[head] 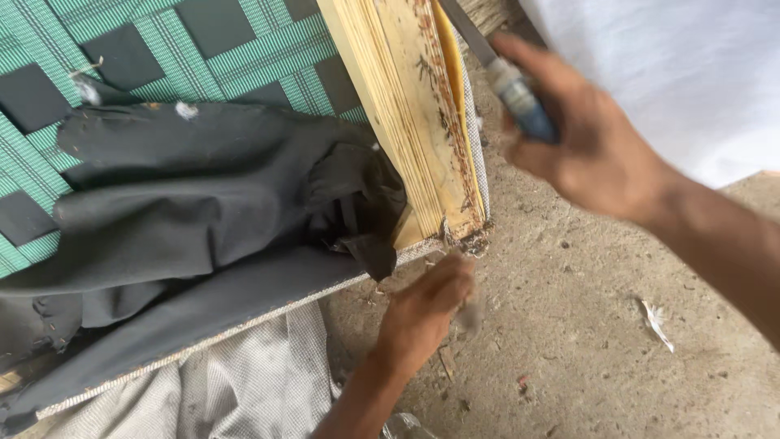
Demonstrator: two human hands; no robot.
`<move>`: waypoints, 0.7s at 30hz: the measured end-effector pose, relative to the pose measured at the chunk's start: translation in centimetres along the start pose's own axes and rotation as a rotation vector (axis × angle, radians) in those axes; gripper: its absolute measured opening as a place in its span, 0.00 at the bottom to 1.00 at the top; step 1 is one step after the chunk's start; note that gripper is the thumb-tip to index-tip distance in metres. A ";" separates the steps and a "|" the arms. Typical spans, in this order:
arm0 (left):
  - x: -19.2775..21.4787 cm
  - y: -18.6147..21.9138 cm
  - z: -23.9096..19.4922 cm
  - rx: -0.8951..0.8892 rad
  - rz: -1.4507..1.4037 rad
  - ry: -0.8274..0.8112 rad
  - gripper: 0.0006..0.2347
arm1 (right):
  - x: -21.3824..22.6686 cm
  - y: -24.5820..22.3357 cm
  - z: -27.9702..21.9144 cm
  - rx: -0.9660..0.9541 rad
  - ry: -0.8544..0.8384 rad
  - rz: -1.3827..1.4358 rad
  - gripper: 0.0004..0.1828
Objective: The person uses a screwdriver and pliers to remove staples from the edge of a wooden frame covered with black fabric. They repeatedly pry and pull staples from the frame, working along the edge and occasionally adjusting the fabric to access more staples.
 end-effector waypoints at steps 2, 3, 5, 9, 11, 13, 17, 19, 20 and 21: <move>2.2 1.5 -0.1 -0.029 0.599 0.087 0.07 | -1.2 2.5 -2.4 -0.068 -0.051 0.120 0.52; 3.5 2.6 0.2 -0.046 0.897 0.134 0.07 | -1.5 3.9 -3.0 -0.120 -0.058 0.172 0.51; 7.9 -0.1 0.7 0.306 0.936 0.237 0.06 | -3.1 6.6 -5.1 -0.214 -0.098 0.250 0.48; 11.3 -0.8 3.5 0.321 0.727 0.335 0.07 | -5.6 10.2 -7.8 -0.387 -0.152 0.234 0.45; 12.1 -1.6 3.5 0.435 0.711 0.421 0.06 | -6.6 11.3 -8.5 -0.441 -0.180 0.186 0.45; 12.5 -1.9 4.0 0.484 0.682 0.479 0.05 | -7.2 11.5 -8.6 -0.422 -0.204 0.164 0.46; 11.8 -1.9 5.1 0.458 0.668 0.451 0.05 | -8.0 11.3 -8.6 -0.360 -0.273 0.087 0.46; 11.3 -2.2 5.2 0.463 0.688 0.405 0.05 | -7.9 10.1 -8.5 -0.310 -0.264 0.109 0.46; 11.1 -2.4 5.0 0.478 0.692 0.390 0.05 | -8.0 9.7 -8.6 -0.313 -0.273 0.086 0.45; 10.9 -2.6 4.8 0.494 0.697 0.376 0.06 | -8.0 9.0 -8.6 -0.316 -0.282 0.064 0.45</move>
Point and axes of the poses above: each hand's wrist, its own z-axis towards the middle knuckle, its own x-axis out of the back of the hand, y = z × x, the point moved 10 cm from there along z, towards the middle knuckle, and after that the axes turned 7 degrees about -x, right-handed, at the moved point
